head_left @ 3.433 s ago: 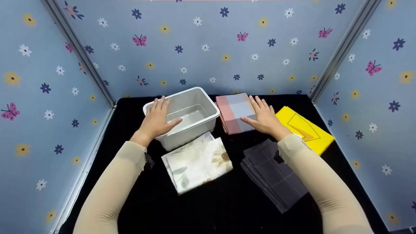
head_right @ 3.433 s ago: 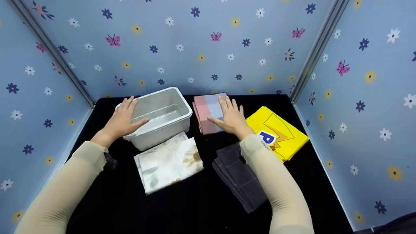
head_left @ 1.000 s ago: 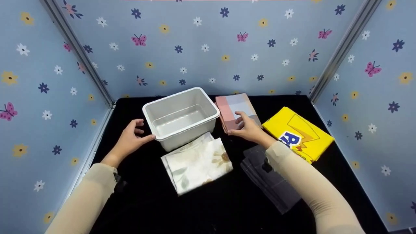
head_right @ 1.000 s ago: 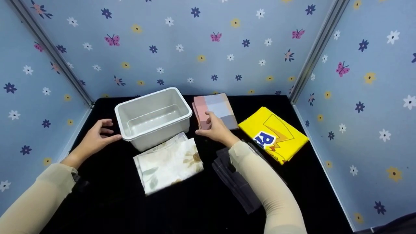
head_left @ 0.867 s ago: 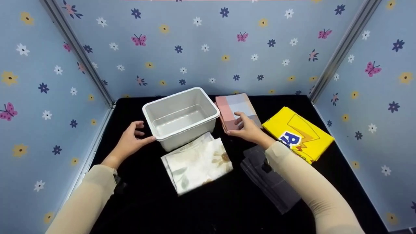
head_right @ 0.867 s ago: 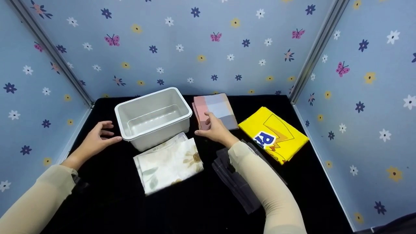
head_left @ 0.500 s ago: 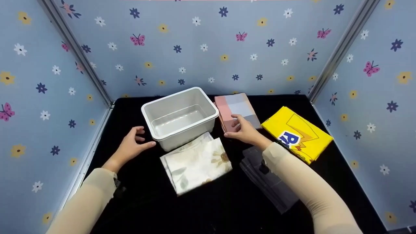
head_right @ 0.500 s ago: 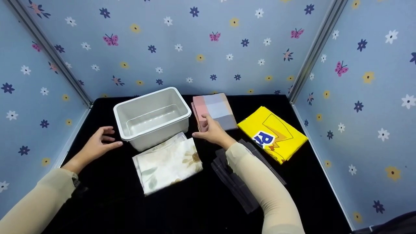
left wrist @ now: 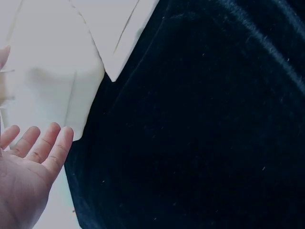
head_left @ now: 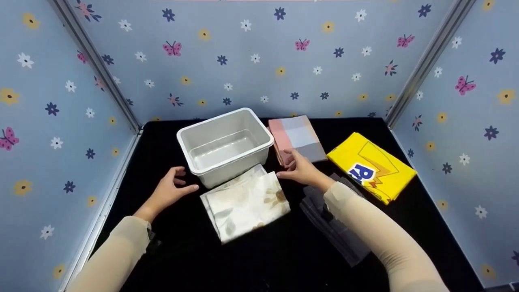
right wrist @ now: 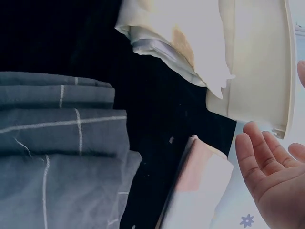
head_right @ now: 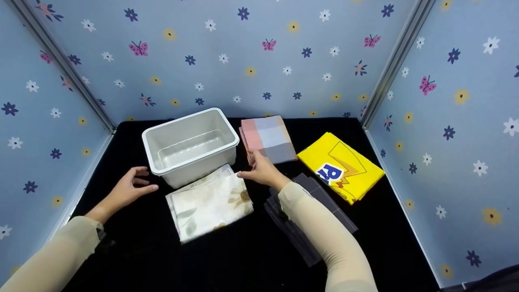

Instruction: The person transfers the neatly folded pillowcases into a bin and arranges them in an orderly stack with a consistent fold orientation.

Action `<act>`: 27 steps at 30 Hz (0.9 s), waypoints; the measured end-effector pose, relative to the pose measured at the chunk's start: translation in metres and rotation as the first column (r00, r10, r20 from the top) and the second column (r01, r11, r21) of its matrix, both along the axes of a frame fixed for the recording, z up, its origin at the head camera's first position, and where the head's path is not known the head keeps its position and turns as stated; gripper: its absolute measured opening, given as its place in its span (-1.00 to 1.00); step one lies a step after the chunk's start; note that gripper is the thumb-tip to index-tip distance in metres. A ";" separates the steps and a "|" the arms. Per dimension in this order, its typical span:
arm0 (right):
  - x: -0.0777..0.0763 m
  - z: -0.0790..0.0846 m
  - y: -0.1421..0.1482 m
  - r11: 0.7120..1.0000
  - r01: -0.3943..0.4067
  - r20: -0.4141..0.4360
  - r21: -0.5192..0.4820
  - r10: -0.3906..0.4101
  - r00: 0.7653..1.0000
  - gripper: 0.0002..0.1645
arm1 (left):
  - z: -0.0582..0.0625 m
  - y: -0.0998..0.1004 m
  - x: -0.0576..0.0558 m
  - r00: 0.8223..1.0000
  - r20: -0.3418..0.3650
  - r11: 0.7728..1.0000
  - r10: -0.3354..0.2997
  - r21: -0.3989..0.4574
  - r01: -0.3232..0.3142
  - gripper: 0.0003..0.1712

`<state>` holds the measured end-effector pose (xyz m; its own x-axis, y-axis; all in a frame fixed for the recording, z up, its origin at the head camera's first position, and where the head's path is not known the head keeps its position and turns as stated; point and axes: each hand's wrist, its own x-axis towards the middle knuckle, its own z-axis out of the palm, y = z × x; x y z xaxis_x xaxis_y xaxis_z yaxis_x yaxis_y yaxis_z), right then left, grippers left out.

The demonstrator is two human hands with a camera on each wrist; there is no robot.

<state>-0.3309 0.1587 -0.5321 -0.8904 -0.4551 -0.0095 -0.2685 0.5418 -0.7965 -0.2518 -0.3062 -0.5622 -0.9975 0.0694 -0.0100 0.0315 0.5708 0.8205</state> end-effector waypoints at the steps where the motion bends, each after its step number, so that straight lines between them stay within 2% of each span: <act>1: 0.001 -0.002 -0.001 1.000 -0.005 0.001 0.006 0.005 1.000 0.08 | -0.002 0.001 0.000 1.000 0.001 1.000 0.003 0.004 -0.003 0.02; 12: 0.012 -0.018 -0.009 1.000 -0.004 0.048 0.020 0.003 0.999 0.09 | -0.022 0.014 0.006 0.999 0.036 1.000 -0.013 0.026 0.012 0.01; 23: 0.016 -0.030 -0.013 0.999 -0.010 0.036 0.041 0.009 0.999 0.09 | -0.040 0.024 0.007 0.998 0.068 0.999 -0.006 0.043 0.003 -0.05; 27: 0.018 -0.033 -0.015 0.999 -0.001 0.035 0.054 -0.001 0.999 0.10 | -0.043 0.026 0.009 0.997 0.073 0.999 -0.010 0.042 0.007 -0.06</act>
<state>-0.3133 0.1441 -0.5653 -0.8892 -0.4528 -0.0653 -0.2408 0.5847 -0.7747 -0.2432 -0.2801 -0.6048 -0.9936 0.0797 -0.0801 -0.0250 0.5363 0.8436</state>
